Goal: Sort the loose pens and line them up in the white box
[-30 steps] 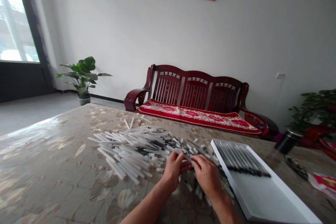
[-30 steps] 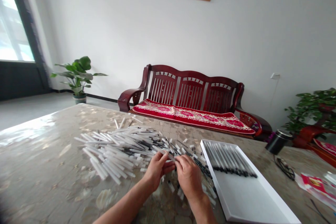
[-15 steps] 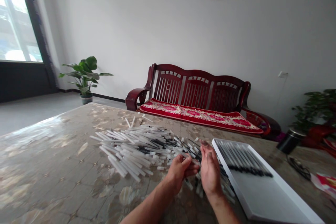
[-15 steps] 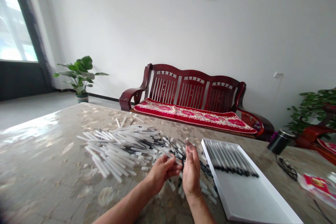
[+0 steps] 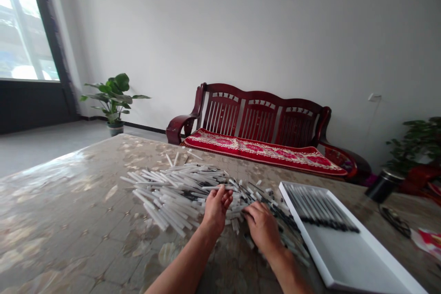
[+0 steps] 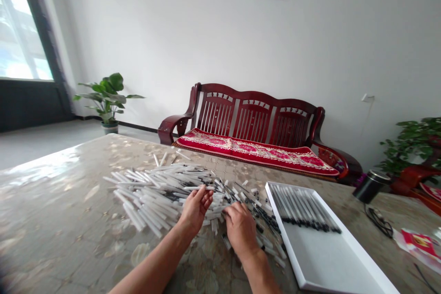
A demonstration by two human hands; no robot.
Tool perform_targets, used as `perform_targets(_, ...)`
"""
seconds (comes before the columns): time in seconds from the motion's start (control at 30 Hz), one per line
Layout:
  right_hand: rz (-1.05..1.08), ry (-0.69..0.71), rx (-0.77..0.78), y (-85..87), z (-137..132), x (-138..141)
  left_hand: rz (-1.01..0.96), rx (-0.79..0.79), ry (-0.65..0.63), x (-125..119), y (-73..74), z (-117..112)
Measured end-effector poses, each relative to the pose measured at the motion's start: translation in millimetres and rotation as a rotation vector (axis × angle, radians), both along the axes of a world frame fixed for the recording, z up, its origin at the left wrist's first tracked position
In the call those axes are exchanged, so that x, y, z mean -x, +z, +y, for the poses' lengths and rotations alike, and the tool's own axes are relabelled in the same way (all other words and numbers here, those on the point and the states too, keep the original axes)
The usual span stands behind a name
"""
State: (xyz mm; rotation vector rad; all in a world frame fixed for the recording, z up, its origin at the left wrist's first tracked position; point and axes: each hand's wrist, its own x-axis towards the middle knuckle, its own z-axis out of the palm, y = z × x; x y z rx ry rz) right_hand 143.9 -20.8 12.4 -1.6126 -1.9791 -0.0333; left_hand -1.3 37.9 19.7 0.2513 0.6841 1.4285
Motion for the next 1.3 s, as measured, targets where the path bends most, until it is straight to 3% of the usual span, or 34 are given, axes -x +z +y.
perform_targets(0.27,-0.14,-0.075,0.041,3.4,-5.4,-12.2,0.025,0.063,0.002,-2.2,0.5,-0.1)
perform_targets(0.63,-0.36,-0.135,0.043,1.5,-2.7,5.5,0.034,0.029,-0.064,-5.5,-3.2,-2.9)
perform_targets(0.93,-0.349,-0.195,0.056,-2.6,1.1,5.2,0.043,-0.015,-0.138,-9.3,-6.9,-4.2)
perform_targets(1.07,-0.096,-0.148,0.013,-7.6,5.8,0.5,0.039,-0.012,-0.133,-9.3,-7.4,-4.1)
perform_targets(1.3,0.907,-0.076,0.015,-8.6,15.5,-7.2,0.076,-0.033,-0.185,-14.1,-6.7,-6.1)
